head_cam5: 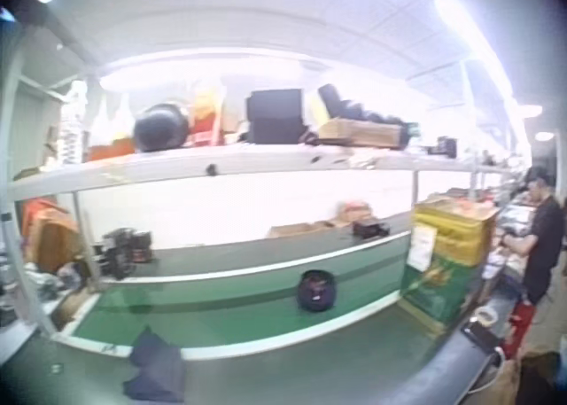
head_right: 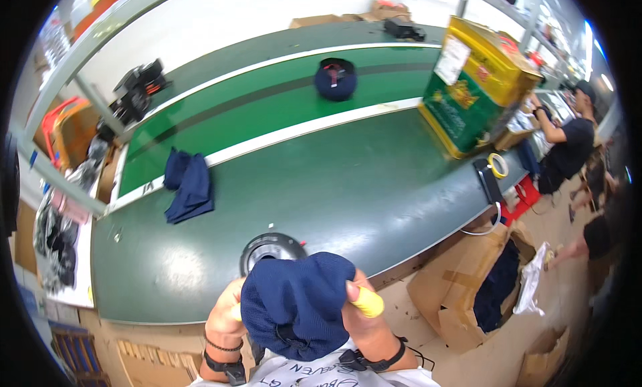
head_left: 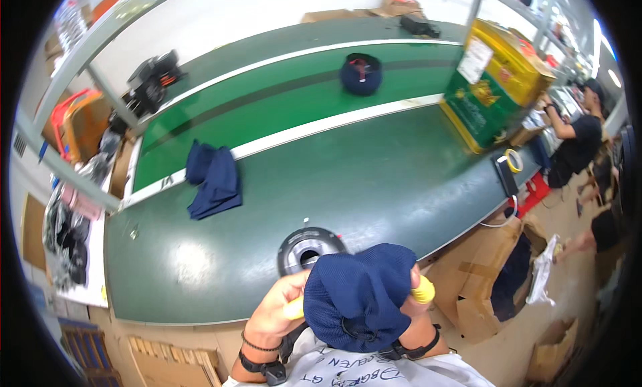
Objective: Fitting fabric sleeves onto circular electronic components in an assembly workshop.
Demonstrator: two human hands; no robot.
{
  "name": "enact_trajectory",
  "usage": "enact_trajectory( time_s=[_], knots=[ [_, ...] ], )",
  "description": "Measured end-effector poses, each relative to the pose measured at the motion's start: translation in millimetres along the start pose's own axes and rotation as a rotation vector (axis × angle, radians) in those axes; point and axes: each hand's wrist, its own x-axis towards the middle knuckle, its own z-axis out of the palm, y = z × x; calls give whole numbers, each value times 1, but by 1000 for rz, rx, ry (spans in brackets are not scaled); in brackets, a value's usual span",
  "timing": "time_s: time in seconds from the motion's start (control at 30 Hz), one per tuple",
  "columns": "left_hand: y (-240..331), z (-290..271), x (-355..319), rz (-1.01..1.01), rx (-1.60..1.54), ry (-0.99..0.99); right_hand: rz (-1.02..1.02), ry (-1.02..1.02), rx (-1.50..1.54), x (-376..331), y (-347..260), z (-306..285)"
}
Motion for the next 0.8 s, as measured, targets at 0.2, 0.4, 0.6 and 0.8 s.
enact_trajectory(
  time_s=[0.2, 0.4, 0.6, 0.8],
  knots=[
    [8, -12, 2, 285, -80, 190, 164, -133, -337, 16, -24, 24],
    [43, -20, -16, 107, 406, -65, 110, -744, -514, 39, -34, 23],
    [89, -11, -30, -19, 1196, -503, 128, -1051, -1393, 37, -55, 41],
    [97, 3, -40, -9, 1471, -643, 154, -1088, -1624, 29, -44, 41]
  ],
)
